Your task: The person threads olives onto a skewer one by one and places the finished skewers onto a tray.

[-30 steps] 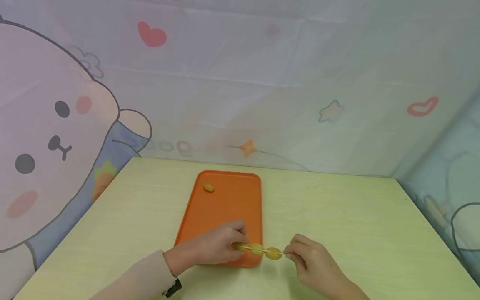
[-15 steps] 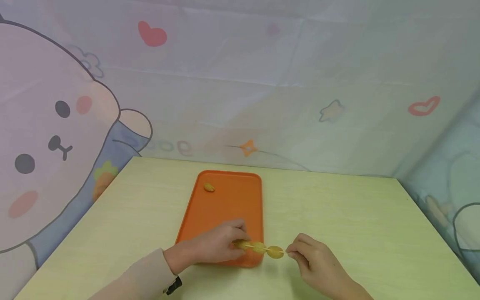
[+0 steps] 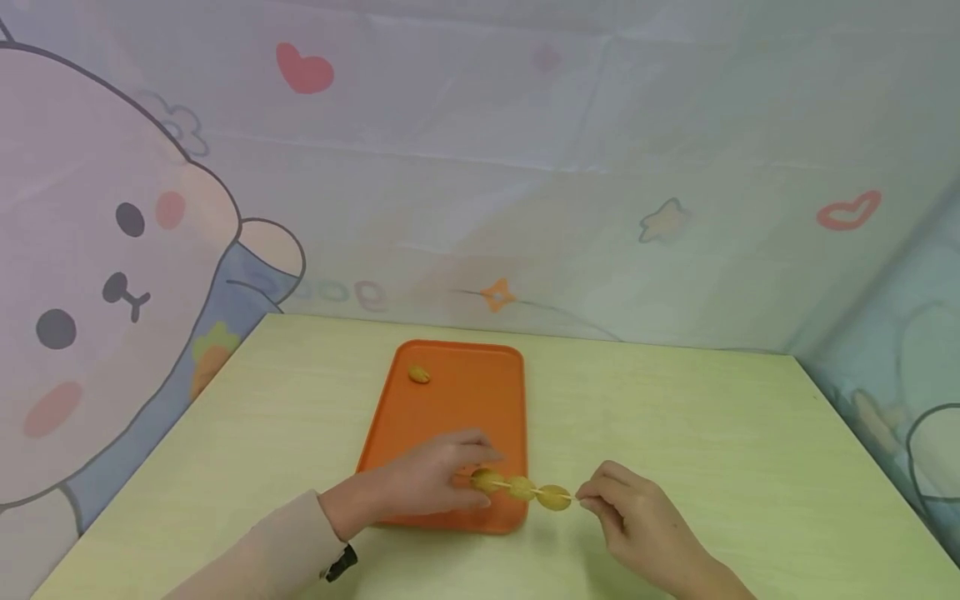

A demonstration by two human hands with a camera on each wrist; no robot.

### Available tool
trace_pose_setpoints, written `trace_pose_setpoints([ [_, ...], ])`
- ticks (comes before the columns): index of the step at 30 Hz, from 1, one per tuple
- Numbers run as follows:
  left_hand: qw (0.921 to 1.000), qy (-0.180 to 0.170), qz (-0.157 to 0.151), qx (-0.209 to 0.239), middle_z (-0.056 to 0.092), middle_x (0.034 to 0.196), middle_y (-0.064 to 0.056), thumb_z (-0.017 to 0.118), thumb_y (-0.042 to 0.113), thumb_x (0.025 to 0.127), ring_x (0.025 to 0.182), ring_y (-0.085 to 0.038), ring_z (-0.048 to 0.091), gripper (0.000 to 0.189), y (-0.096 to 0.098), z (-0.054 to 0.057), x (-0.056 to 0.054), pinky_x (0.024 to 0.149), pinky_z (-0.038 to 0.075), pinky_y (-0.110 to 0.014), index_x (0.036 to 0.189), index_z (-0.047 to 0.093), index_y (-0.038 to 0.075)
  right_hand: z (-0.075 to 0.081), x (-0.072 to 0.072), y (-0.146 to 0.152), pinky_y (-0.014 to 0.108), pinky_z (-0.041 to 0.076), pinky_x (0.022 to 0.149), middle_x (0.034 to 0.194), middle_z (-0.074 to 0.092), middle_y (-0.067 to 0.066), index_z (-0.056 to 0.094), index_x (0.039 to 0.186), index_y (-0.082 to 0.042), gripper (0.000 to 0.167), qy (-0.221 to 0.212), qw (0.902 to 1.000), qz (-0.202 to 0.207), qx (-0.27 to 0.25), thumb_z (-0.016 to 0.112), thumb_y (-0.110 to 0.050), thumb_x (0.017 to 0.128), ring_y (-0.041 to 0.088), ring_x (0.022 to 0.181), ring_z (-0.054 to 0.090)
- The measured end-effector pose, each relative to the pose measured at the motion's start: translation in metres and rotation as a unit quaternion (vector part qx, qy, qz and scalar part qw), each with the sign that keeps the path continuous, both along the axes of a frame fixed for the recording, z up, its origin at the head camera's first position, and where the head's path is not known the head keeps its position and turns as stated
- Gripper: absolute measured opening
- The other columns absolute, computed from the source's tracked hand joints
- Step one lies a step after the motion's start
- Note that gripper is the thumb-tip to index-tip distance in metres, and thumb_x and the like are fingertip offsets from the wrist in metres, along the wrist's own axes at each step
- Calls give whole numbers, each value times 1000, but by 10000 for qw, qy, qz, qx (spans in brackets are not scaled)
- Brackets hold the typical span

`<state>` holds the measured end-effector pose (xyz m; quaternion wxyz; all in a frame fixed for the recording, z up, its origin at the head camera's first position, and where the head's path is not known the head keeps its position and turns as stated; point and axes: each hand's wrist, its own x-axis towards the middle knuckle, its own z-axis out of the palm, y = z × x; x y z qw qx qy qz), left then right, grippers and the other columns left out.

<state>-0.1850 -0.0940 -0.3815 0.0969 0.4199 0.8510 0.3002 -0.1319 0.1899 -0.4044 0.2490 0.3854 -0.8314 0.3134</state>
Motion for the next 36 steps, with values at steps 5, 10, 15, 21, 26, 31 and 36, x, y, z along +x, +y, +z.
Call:
trace_pose_setpoints([
  [5, 9998, -156, 67, 48, 54, 122, 1, 71, 25, 89, 109, -17, 55, 51, -4, 6, -1, 93, 49, -31, 135, 56, 9, 1, 0, 3, 5, 39, 56, 81, 57, -7, 66, 84, -11, 27, 80, 9999, 16, -66, 73, 13, 74, -3, 65, 46],
  [10, 9996, -183, 127, 163, 53, 127, -1, 70, 30, 89, 113, -17, 54, 54, -11, 10, -3, 94, 49, -35, 137, 54, 11, 1, 1, 8, 5, 39, 56, 81, 58, -7, 67, 85, -11, 16, 117, 9999, -6, -76, 70, 4, 83, -3, 65, 46],
  [15, 9994, -20, 188, 305, 52, 132, -3, 68, 38, 89, 116, -19, 54, 57, -17, 13, -4, 94, 49, -35, 138, 53, 11, 1, 1, 15, 4, 37, 55, 81, 57, -6, 66, 86, -11, 15, 239, 9996, 32, -118, 57, -16, 96, -3, 64, 44],
  [21, 9978, 270, 392, 457, 51, 135, -5, 64, 42, 91, 123, -21, 51, 58, -24, 18, -10, 97, 47, -40, 138, 53, 11, 4, 2, 21, 4, 36, 54, 81, 57, -6, 66, 86, -10, 24, 272, 9995, 21, -154, 50, -23, 98, -4, 63, 43],
  [26, 9957, 537, 688, 323, 49, 137, -7, 64, 41, 92, 125, -24, 50, 57, -30, 23, -22, 98, 47, -41, 139, 52, 11, 6, 4, 27, 5, 36, 54, 83, 57, -7, 66, 87, -11, 23, 271, 9995, -72, -162, 50, -23, 98, -5, 63, 42],
  [31, 9897, 929, 1079, 122, 50, 138, -11, 65, 36, 92, 124, -30, 50, 54, -38, 26, -41, 98, 46, -46, 137, 53, 10, 7, 4, 30, 5, 36, 54, 83, 57, -6, 66, 87, -11, 25, 346, 9992, -47, -198, 49, -24, 99, -4, 63, 43],
  [36, 9866, 971, 1278, 281, 51, 136, -15, 69, 25, 91, 111, -29, 60, 52, -46, 27, -63, 91, 51, -42, 137, 53, 6, 8, 5, 32, 5, 36, 54, 82, 57, -6, 66, 87, -11, 29, 390, 9990, -108, -174, 46, -27, 100, -4, 62, 42],
])
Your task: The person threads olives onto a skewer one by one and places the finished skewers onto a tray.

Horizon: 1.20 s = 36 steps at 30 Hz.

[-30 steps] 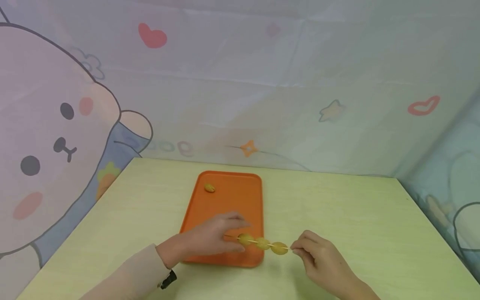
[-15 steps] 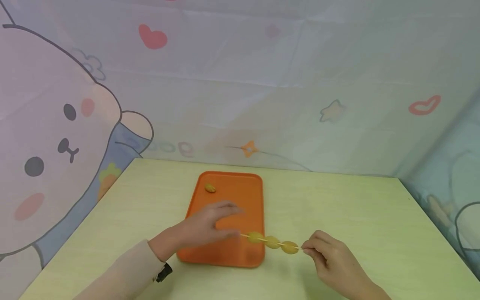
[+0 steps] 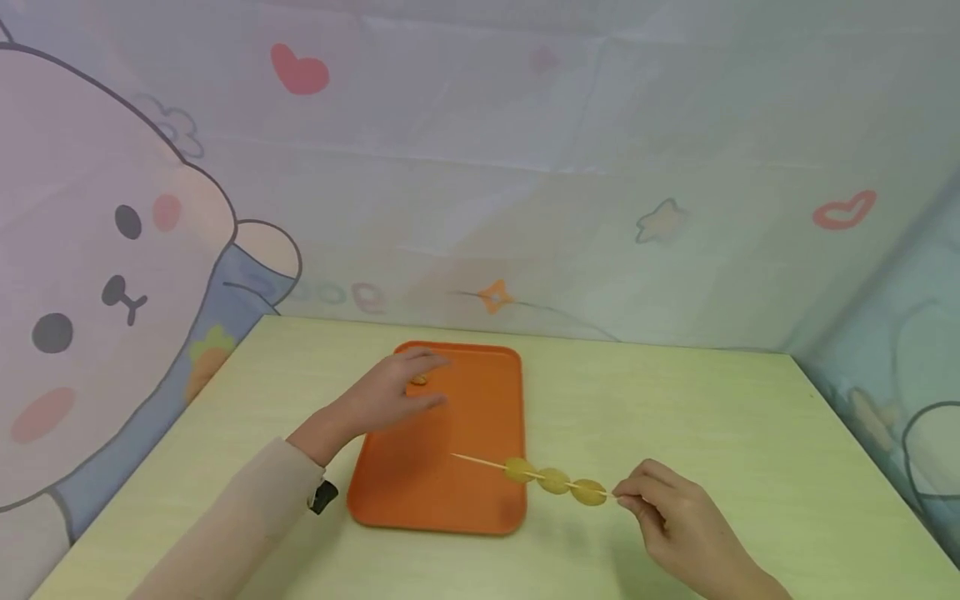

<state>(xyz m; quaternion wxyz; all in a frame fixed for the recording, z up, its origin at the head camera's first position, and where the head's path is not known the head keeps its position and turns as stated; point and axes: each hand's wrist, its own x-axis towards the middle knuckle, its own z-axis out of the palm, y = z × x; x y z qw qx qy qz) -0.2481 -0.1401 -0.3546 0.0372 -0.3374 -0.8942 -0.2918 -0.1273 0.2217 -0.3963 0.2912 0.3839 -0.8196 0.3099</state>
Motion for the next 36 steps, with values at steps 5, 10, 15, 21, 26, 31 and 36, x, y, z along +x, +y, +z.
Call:
trace_pose_setpoints([
  [5, 9999, 17, 148, 68, 53, 131, -16, 69, 20, 90, 110, -30, 59, 50, -4, -2, -17, 92, 50, -44, 135, 54, 3, 2, 1, 2, 5, 35, 53, 83, 57, -7, 66, 87, -12, 30, -53, 10000, -76, 15, 45, -29, 100, -4, 61, 42],
  [10, 9994, -66, 347, 36, 56, 127, -16, 69, 19, 90, 117, -34, 54, 51, -9, -7, -31, 95, 46, -50, 136, 54, 3, 5, 1, -1, 5, 37, 55, 85, 57, -8, 65, 88, -12, 22, -94, 9999, 1, -49, 50, -23, 100, -4, 63, 42],
  [15, 9983, -216, 539, -62, 56, 126, -17, 68, 18, 91, 115, -35, 53, 50, -11, -13, -43, 94, 46, -50, 136, 53, 2, 5, 1, -2, 5, 36, 54, 85, 57, -6, 66, 88, -11, 10, -61, 9999, 76, -135, 59, -11, 95, -4, 63, 43],
  [21, 9959, -484, 733, -195, 56, 124, -18, 67, 18, 91, 113, -35, 52, 50, -11, -22, -58, 93, 46, -49, 136, 53, 1, 5, 3, -1, 5, 36, 53, 84, 58, -6, 66, 88, -11, 8, -106, 9998, 36, -144, 63, -5, 92, -4, 62, 42],
  [26, 9917, -805, 965, -258, 54, 127, -21, 65, 17, 93, 118, -40, 50, 50, -13, -33, -68, 97, 43, -52, 138, 51, 0, 3, 5, -1, 5, 36, 53, 84, 58, -5, 66, 88, -11, 8, -190, 9997, 67, -154, 62, -6, 92, -4, 62, 43],
  [31, 9899, -918, 1038, -302, 52, 130, -24, 64, 14, 93, 118, -41, 49, 50, -16, -41, -76, 97, 43, -53, 138, 50, -2, 3, 6, -2, 5, 36, 52, 84, 58, -5, 66, 88, -11, 8, -213, 9995, 124, -179, 61, -7, 93, -5, 61, 41],
  [36, 9883, -1012, 1092, -327, 52, 131, -25, 65, 11, 92, 117, -42, 49, 50, -18, -47, -80, 97, 43, -52, 136, 50, -5, 2, 6, -4, 5, 36, 53, 84, 58, -5, 66, 88, -10, 8, -232, 9995, 155, -159, 61, -9, 94, -4, 62, 42],
])
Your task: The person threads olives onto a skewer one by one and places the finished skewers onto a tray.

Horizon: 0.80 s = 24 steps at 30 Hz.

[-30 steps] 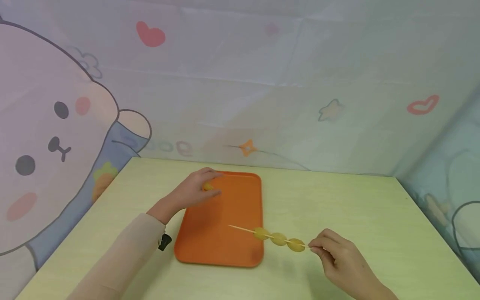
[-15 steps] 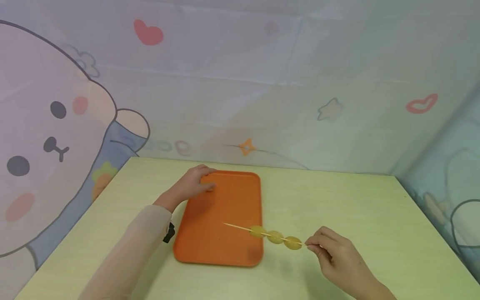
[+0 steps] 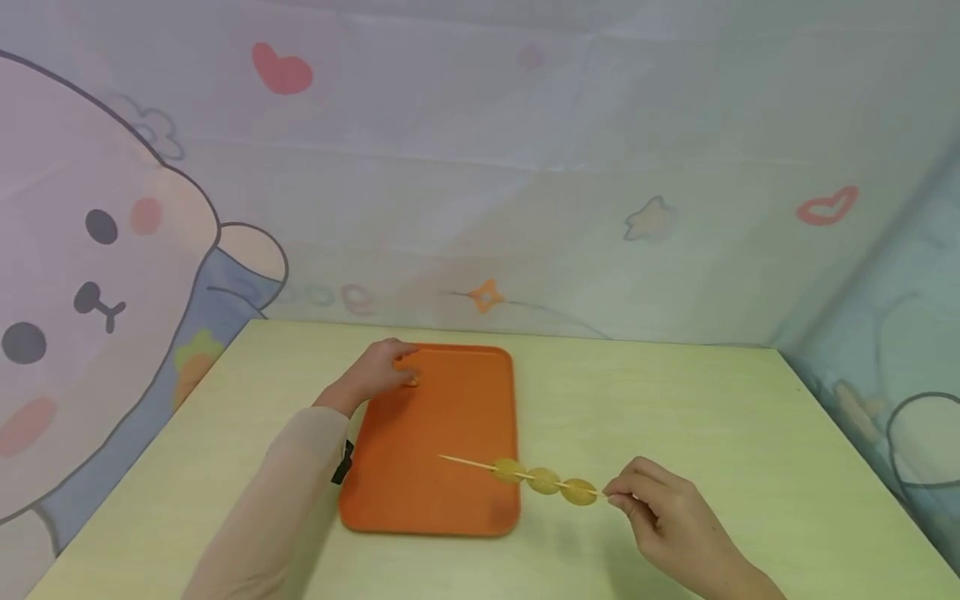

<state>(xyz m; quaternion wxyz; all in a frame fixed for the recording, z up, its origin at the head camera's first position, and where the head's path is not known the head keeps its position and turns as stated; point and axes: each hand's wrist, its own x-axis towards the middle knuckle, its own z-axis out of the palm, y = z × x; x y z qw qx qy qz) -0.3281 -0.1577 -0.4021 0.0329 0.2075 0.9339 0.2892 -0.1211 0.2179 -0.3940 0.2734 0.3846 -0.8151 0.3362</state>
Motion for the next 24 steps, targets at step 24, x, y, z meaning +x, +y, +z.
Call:
trace_pose_setpoints([
  [24, 9990, -351, -137, -218, 62, 120, -25, 62, -4, 87, 111, -38, 57, 36, 1, -15, -13, 94, 49, -46, 123, 60, -11, -4, 0, 3, 5, 36, 53, 84, 58, -6, 65, 88, -10, 8, 46, 10000, -17, -28, 61, -8, 94, -4, 61, 42],
])
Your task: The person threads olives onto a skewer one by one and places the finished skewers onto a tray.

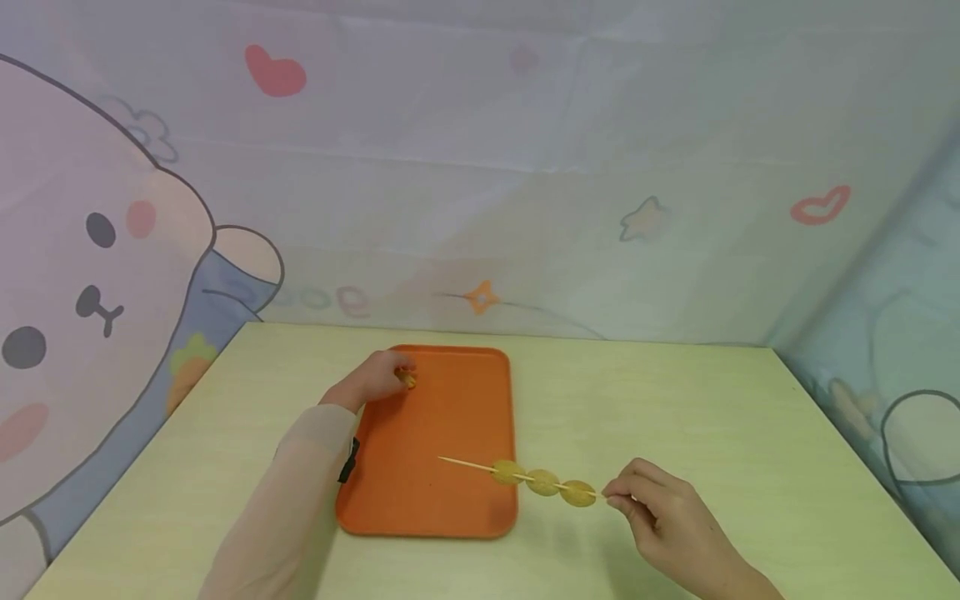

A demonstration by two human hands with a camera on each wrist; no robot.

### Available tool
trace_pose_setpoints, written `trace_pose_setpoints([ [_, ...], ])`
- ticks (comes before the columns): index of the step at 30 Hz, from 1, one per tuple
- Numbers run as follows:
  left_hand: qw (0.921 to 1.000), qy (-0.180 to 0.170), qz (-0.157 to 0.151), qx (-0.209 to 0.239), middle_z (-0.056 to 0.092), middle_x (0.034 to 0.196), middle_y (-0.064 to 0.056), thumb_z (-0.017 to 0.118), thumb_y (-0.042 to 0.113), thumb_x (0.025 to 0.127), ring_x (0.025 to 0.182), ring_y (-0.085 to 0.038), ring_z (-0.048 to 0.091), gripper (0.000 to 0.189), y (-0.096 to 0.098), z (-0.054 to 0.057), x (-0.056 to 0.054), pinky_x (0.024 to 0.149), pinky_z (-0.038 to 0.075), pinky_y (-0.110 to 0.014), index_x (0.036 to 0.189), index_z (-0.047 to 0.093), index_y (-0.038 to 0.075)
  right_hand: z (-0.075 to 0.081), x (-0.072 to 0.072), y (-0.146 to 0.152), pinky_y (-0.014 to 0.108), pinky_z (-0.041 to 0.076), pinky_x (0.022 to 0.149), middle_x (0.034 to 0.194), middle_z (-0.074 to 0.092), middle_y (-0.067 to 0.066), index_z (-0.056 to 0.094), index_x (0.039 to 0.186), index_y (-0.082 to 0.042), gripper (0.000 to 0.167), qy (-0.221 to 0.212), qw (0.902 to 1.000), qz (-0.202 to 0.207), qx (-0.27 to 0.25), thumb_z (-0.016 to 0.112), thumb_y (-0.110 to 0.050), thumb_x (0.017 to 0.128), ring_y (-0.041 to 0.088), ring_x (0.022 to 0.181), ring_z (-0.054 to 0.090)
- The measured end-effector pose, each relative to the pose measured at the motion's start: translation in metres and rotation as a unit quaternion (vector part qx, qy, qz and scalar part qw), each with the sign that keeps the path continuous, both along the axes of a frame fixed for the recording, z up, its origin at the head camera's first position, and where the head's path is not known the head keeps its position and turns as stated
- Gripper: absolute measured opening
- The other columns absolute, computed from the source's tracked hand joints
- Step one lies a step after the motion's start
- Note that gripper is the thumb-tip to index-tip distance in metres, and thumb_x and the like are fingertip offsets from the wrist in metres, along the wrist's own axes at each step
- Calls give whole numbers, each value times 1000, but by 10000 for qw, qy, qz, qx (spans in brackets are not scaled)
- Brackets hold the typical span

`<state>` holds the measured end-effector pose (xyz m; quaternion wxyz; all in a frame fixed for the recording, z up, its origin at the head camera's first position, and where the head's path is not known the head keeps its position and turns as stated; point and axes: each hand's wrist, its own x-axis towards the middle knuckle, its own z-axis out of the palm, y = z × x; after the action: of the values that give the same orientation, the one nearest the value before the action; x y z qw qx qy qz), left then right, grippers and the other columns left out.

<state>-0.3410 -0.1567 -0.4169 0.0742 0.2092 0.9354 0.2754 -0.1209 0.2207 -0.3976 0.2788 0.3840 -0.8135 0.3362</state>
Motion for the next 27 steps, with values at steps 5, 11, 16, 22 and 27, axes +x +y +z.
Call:
trace_pose_setpoints([
  [5, 9998, 123, -13, -149, 64, 115, -23, 63, -5, 86, 109, -36, 58, 31, 1, -2, -3, 93, 49, -45, 117, 65, -8, -1, -1, 0, 5, 35, 52, 84, 57, -6, 65, 88, -10, 8, 11, 10000, 15, -21, 63, -4, 91, -4, 61, 42],
  [11, 9994, 238, 6, -239, 65, 112, -23, 66, -7, 84, 105, -36, 59, 29, 1, -2, -3, 90, 50, -45, 113, 66, -8, 0, -1, 1, 5, 35, 52, 84, 57, -5, 65, 89, -11, 10, -45, 10000, -1, -17, 64, -1, 90, -4, 61, 41],
  [16, 9994, 254, 88, -226, 65, 111, -23, 66, -7, 83, 103, -35, 60, 29, 0, -5, -4, 90, 50, -44, 112, 67, -8, 0, 0, 1, 6, 35, 52, 83, 58, -4, 65, 89, -12, 7, -52, 10000, -52, 9, 62, -6, 92, -3, 60, 41],
  [22, 9990, 396, 41, -208, 67, 107, -21, 66, -4, 85, 97, -33, 60, 22, -1, -6, -4, 88, 51, -44, 107, 69, -7, 0, 0, 2, 6, 35, 52, 82, 58, -2, 65, 89, -11, 9, -5, 10000, -61, -23, 58, -12, 95, -3, 60, 41],
  [27, 9984, 512, 30, -218, 68, 103, -20, 65, -2, 86, 93, -31, 60, 18, -1, -7, -6, 87, 51, -44, 102, 70, -5, 1, 0, 3, 6, 35, 52, 83, 58, -4, 65, 89, -11, 8, -54, 9999, -128, -12, 59, -11, 94, -4, 60, 41],
])
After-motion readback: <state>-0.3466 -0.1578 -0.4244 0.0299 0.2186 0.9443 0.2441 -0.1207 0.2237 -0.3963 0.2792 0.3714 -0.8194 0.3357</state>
